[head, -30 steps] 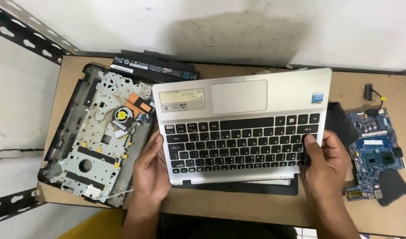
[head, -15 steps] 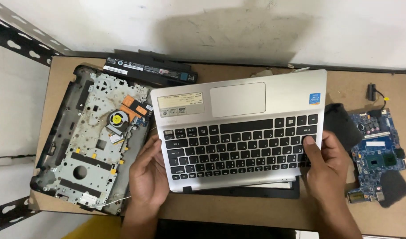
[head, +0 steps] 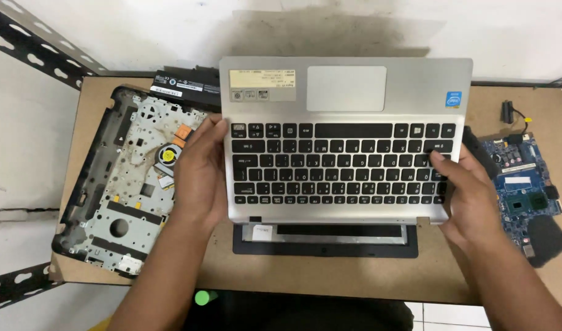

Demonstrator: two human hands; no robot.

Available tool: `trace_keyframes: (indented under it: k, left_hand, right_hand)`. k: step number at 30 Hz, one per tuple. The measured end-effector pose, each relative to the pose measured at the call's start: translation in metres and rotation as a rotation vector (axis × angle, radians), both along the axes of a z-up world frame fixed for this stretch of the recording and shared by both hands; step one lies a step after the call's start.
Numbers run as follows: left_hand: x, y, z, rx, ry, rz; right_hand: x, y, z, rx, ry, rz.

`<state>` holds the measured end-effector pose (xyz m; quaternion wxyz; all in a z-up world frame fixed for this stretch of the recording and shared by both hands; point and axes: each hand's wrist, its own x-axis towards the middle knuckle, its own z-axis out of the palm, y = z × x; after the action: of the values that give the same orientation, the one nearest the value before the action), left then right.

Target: Installing a keyboard assembly into a laptop by connecting the ribbon cable and snapping the assembly into the chassis.

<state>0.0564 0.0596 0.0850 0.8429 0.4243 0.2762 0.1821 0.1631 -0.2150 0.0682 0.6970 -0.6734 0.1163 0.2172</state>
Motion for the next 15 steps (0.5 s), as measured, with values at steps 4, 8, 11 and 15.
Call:
trace_keyframes:
  k: [4, 8, 11, 15]
  left_hand:
    - [0.009, -0.005, -0.006, -0.019, 0.027, 0.104]
    - [0.012, -0.010, -0.011, 0.091, 0.075, 0.098]
    - [0.015, -0.011, -0.007, 0.098, 0.049, 0.053]
    - [0.021, -0.003, -0.028, -0.098, 0.048, 0.082]
  right_hand:
    - [0.011, -0.002, -0.019, 0.082, -0.070, 0.034]
    - [0.011, -0.006, -0.036, 0.176, -0.079, 0.048]
    - [0.008, -0.012, -0.040, 0.165, -0.130, 0.021]
    - [0.008, -0.013, -0.039, 0.133, -0.212, 0.042]
